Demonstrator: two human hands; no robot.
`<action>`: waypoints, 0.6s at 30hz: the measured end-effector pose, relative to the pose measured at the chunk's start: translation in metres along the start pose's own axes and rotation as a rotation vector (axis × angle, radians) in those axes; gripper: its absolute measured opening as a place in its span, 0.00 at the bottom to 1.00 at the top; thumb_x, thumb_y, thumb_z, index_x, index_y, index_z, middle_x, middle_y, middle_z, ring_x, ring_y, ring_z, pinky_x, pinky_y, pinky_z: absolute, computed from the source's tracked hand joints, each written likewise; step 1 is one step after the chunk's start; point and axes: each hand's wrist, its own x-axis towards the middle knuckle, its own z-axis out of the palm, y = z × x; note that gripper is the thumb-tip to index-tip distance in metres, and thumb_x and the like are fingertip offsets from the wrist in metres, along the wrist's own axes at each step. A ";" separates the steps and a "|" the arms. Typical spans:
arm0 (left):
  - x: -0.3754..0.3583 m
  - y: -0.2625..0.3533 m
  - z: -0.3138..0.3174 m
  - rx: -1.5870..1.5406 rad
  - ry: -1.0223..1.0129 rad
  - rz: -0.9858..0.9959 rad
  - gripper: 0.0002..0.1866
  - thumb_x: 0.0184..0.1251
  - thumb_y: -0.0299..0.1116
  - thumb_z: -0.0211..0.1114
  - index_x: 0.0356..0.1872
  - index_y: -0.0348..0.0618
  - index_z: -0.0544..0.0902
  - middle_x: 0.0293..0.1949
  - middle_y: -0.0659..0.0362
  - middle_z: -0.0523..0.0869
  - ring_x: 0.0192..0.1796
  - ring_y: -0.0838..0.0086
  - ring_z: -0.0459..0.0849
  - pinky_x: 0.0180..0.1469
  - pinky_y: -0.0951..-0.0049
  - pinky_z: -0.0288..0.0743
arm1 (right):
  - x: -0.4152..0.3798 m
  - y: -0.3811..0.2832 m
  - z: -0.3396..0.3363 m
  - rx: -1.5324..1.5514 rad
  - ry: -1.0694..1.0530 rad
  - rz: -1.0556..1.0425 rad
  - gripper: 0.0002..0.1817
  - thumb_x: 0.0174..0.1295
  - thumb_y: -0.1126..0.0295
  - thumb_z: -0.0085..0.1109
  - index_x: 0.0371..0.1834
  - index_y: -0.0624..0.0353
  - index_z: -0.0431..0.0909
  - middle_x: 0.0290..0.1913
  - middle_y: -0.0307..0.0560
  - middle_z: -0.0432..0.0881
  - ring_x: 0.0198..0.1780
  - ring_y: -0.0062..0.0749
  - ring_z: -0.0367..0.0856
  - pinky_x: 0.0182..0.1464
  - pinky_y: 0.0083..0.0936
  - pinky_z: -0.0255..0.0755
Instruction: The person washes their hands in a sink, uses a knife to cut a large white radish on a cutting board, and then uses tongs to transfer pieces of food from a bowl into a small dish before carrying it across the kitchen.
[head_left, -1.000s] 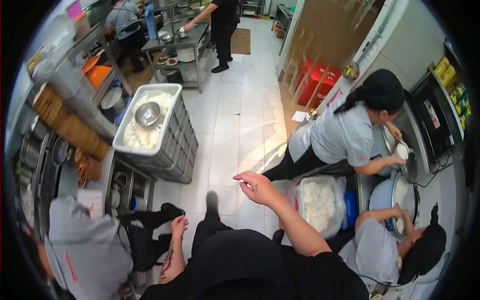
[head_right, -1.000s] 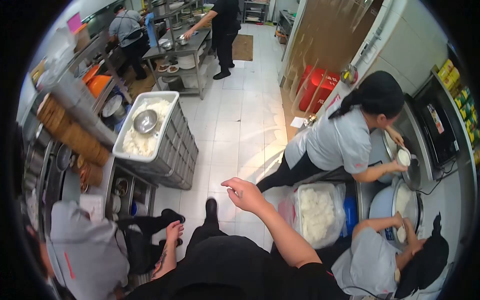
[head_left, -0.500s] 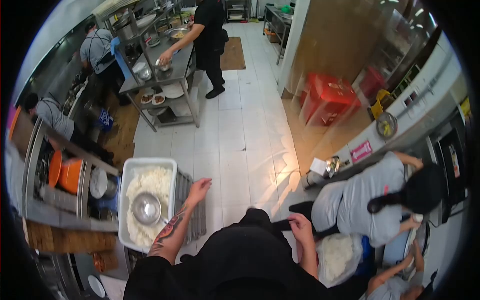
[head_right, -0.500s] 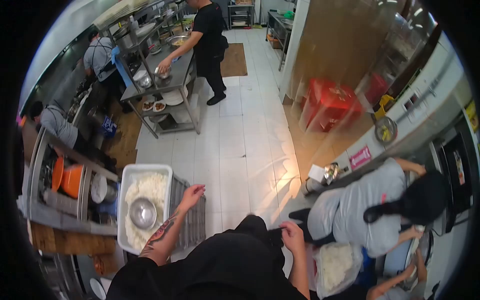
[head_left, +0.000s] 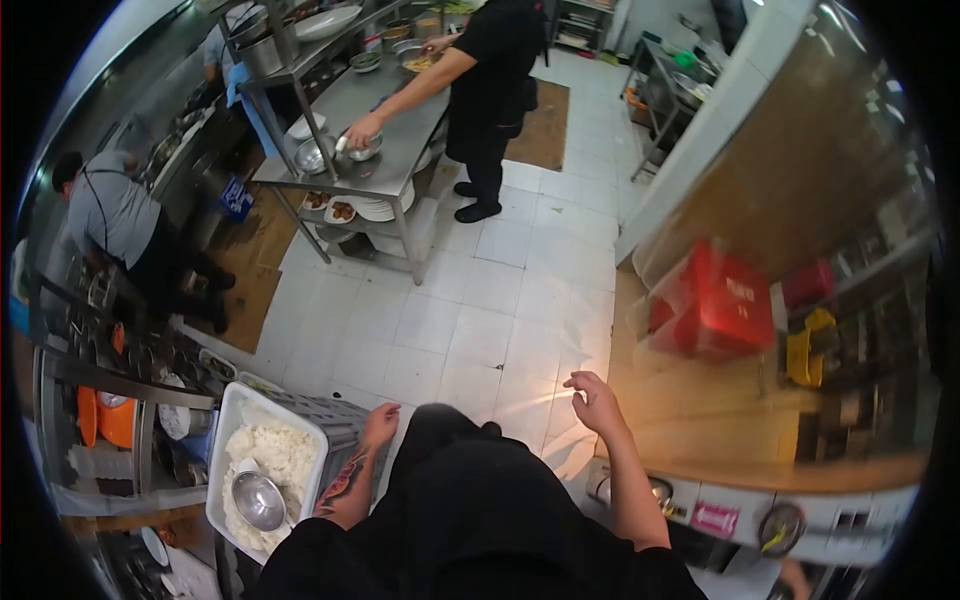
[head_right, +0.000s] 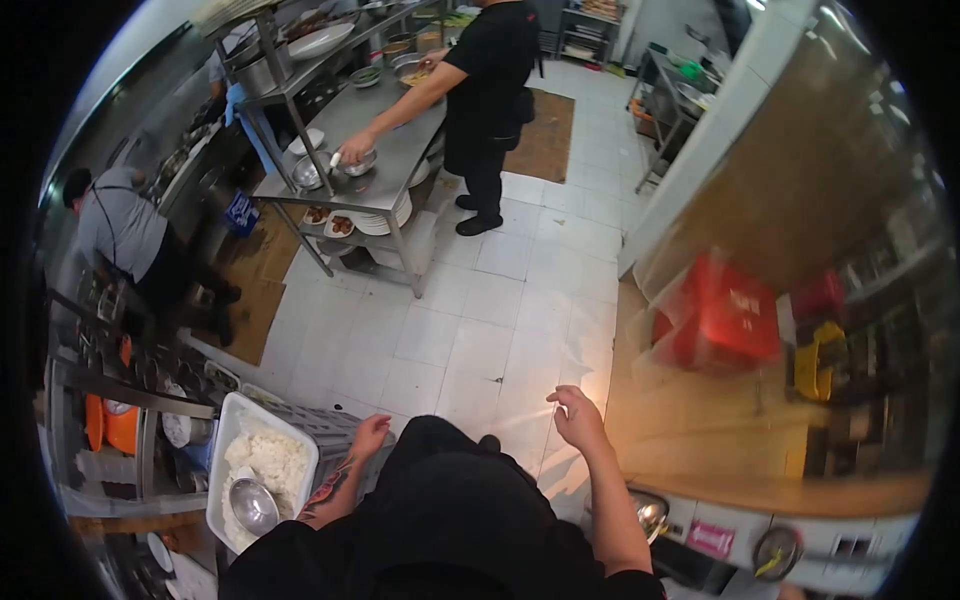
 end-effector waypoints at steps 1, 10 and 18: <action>0.004 -0.020 0.000 0.058 0.035 -0.068 0.16 0.68 0.35 0.64 0.53 0.43 0.86 0.46 0.49 0.90 0.48 0.59 0.90 0.52 0.63 0.82 | 0.033 0.014 -0.003 -0.031 -0.060 -0.015 0.12 0.58 0.80 0.55 0.43 0.58 0.85 0.53 0.56 0.84 0.48 0.45 0.85 0.51 0.33 0.79; 0.074 -0.047 0.009 0.353 -0.075 -0.573 0.20 0.62 0.45 0.63 0.50 0.50 0.89 0.51 0.49 0.88 0.56 0.53 0.85 0.60 0.57 0.79 | 0.131 0.321 0.064 0.146 0.026 0.663 0.10 0.58 0.75 0.58 0.41 0.63 0.86 0.32 0.46 0.87 0.34 0.30 0.84 0.38 0.28 0.77; 0.336 0.000 -0.008 0.348 -0.186 -0.212 0.20 0.63 0.39 0.57 0.54 0.52 0.87 0.53 0.50 0.87 0.59 0.53 0.83 0.64 0.58 0.76 | 0.060 0.228 0.027 0.265 -0.282 0.752 0.15 0.66 0.60 0.53 0.47 0.55 0.85 0.31 0.42 0.86 0.30 0.35 0.83 0.28 0.35 0.70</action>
